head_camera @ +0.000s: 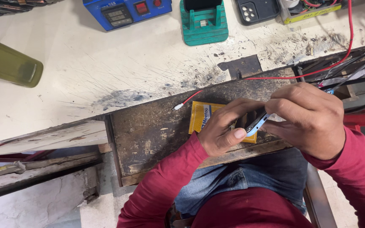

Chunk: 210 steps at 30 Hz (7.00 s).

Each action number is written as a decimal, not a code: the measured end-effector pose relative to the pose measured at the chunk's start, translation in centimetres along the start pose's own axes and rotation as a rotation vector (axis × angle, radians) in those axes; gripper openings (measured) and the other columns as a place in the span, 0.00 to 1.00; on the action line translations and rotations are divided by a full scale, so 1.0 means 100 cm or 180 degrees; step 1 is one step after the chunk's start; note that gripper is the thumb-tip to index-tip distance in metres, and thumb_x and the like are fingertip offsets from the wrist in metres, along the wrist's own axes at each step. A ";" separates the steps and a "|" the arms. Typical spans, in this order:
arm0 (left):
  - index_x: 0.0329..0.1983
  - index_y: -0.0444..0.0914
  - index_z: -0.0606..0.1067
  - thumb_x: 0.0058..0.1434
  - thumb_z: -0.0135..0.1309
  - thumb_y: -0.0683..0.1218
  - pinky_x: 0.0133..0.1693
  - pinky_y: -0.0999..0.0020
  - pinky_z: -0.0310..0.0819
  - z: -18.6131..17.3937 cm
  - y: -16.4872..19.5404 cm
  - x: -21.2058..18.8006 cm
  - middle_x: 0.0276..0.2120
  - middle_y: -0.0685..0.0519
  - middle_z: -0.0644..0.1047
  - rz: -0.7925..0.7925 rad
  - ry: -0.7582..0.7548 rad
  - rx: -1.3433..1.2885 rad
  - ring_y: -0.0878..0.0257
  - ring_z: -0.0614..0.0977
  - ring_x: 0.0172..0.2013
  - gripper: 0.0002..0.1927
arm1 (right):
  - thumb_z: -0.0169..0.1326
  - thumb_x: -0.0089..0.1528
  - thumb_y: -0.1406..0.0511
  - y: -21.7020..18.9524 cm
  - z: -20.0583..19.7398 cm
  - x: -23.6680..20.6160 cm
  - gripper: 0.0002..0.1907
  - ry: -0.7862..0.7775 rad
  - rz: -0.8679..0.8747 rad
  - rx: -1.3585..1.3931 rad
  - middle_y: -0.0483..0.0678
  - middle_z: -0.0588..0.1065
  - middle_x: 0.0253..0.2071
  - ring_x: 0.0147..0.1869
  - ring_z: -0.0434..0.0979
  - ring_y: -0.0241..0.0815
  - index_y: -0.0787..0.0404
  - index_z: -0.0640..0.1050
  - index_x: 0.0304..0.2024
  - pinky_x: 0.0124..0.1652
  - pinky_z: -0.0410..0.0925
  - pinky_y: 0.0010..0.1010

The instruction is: The person removes a sticker from the back of a light blue smartphone using tweezers, then uses a screwdriver to remove screws from the back cover. The person then removes the back cover to expose the internal components.

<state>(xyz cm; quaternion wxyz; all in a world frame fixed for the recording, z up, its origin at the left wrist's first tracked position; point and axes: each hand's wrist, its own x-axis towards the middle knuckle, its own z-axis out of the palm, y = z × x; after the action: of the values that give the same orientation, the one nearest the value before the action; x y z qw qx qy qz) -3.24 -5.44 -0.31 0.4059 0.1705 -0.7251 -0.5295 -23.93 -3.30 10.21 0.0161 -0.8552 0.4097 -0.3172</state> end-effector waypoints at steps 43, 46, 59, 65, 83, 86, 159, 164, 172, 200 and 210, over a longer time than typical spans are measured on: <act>0.70 0.29 0.65 0.67 0.38 0.79 0.64 0.62 0.71 -0.001 0.003 -0.002 0.57 0.42 0.74 -0.0287 0.0110 -0.0484 0.56 0.78 0.59 0.52 | 0.75 0.47 0.59 0.015 0.044 -0.035 0.26 0.0868 0.0803 0.0761 0.50 0.77 0.40 0.39 0.79 0.40 0.64 0.78 0.40 0.38 0.71 0.27; 0.70 0.29 0.64 0.66 0.40 0.78 0.66 0.60 0.71 0.001 0.001 -0.004 0.59 0.42 0.74 -0.0327 0.0132 -0.0637 0.56 0.77 0.59 0.51 | 0.75 0.47 0.59 0.014 0.046 -0.036 0.26 0.0885 0.0890 0.0905 0.49 0.77 0.40 0.37 0.78 0.38 0.65 0.78 0.40 0.38 0.70 0.26; 0.70 0.31 0.63 0.68 0.41 0.76 0.67 0.59 0.69 0.001 -0.008 -0.006 0.61 0.43 0.73 -0.0282 0.0150 -0.0677 0.57 0.76 0.61 0.48 | 0.76 0.47 0.59 0.011 0.046 -0.033 0.25 0.0918 0.0789 0.0824 0.50 0.77 0.41 0.42 0.79 0.40 0.64 0.78 0.39 0.41 0.72 0.27; 0.70 0.31 0.63 0.67 0.41 0.76 0.68 0.58 0.69 0.000 -0.012 -0.010 0.61 0.43 0.74 -0.0321 0.0154 -0.0623 0.56 0.76 0.61 0.49 | 0.76 0.47 0.60 0.008 0.047 -0.032 0.26 0.0930 0.0937 0.0933 0.49 0.76 0.40 0.41 0.79 0.39 0.64 0.78 0.39 0.41 0.72 0.27; 0.72 0.37 0.64 0.74 0.40 0.71 0.65 0.62 0.70 0.001 -0.015 -0.012 0.62 0.45 0.74 0.0032 0.0196 -0.0623 0.58 0.77 0.60 0.39 | 0.76 0.47 0.59 0.007 0.051 -0.032 0.26 0.1067 0.0734 0.0810 0.51 0.76 0.42 0.45 0.79 0.41 0.64 0.77 0.40 0.43 0.72 0.28; 0.71 0.39 0.68 0.77 0.37 0.68 0.60 0.64 0.69 -0.001 -0.015 -0.010 0.56 0.46 0.76 0.0288 0.0178 -0.0414 0.58 0.78 0.58 0.34 | 0.76 0.49 0.61 0.008 0.054 -0.033 0.25 0.1148 0.0770 0.1088 0.50 0.76 0.42 0.43 0.79 0.39 0.64 0.77 0.40 0.43 0.72 0.27; 0.65 0.41 0.71 0.77 0.33 0.71 0.64 0.60 0.69 0.000 -0.005 -0.008 0.60 0.43 0.69 0.0248 0.0463 -0.0106 0.56 0.74 0.61 0.34 | 0.77 0.45 0.56 -0.010 0.050 -0.033 0.31 0.1198 0.0940 0.0193 0.52 0.76 0.43 0.45 0.79 0.47 0.66 0.77 0.42 0.45 0.72 0.34; 0.67 0.42 0.66 0.77 0.39 0.66 0.64 0.60 0.71 -0.001 0.002 -0.004 0.67 0.43 0.65 0.0198 0.0484 -0.0406 0.55 0.73 0.64 0.29 | 0.77 0.47 0.59 -0.009 0.040 -0.028 0.27 0.0968 -0.0026 0.0045 0.50 0.75 0.46 0.49 0.77 0.52 0.59 0.80 0.44 0.46 0.71 0.41; 0.71 0.40 0.62 0.77 0.46 0.62 0.66 0.61 0.70 -0.005 0.004 0.001 0.69 0.45 0.68 0.0119 0.0443 0.0069 0.55 0.72 0.66 0.30 | 0.73 0.46 0.60 0.002 0.030 -0.019 0.27 0.0377 -0.0120 0.0516 0.53 0.75 0.51 0.55 0.78 0.54 0.56 0.80 0.46 0.51 0.73 0.42; 0.69 0.42 0.68 0.75 0.42 0.67 0.62 0.62 0.76 -0.011 0.012 0.011 0.61 0.47 0.74 0.0184 0.0789 0.1447 0.51 0.78 0.62 0.31 | 0.72 0.51 0.64 0.032 0.046 -0.022 0.27 0.0268 -0.0287 0.1297 0.54 0.71 0.55 0.59 0.78 0.53 0.58 0.76 0.51 0.55 0.74 0.41; 0.60 0.43 0.73 0.78 0.41 0.61 0.59 0.64 0.73 -0.009 0.024 0.015 0.52 0.50 0.77 -0.0440 0.1023 0.0987 0.56 0.80 0.56 0.22 | 0.60 0.58 0.67 0.019 0.021 -0.022 0.14 0.0021 -0.2077 -0.0013 0.48 0.77 0.51 0.54 0.78 0.49 0.55 0.81 0.47 0.53 0.72 0.44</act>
<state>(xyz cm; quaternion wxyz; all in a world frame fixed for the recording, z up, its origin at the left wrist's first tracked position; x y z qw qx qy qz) -3.07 -6.13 2.58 0.4478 0.3622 -0.7105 -0.4043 -25.10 -3.52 6.87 -0.0894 -0.9404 0.1146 -0.3076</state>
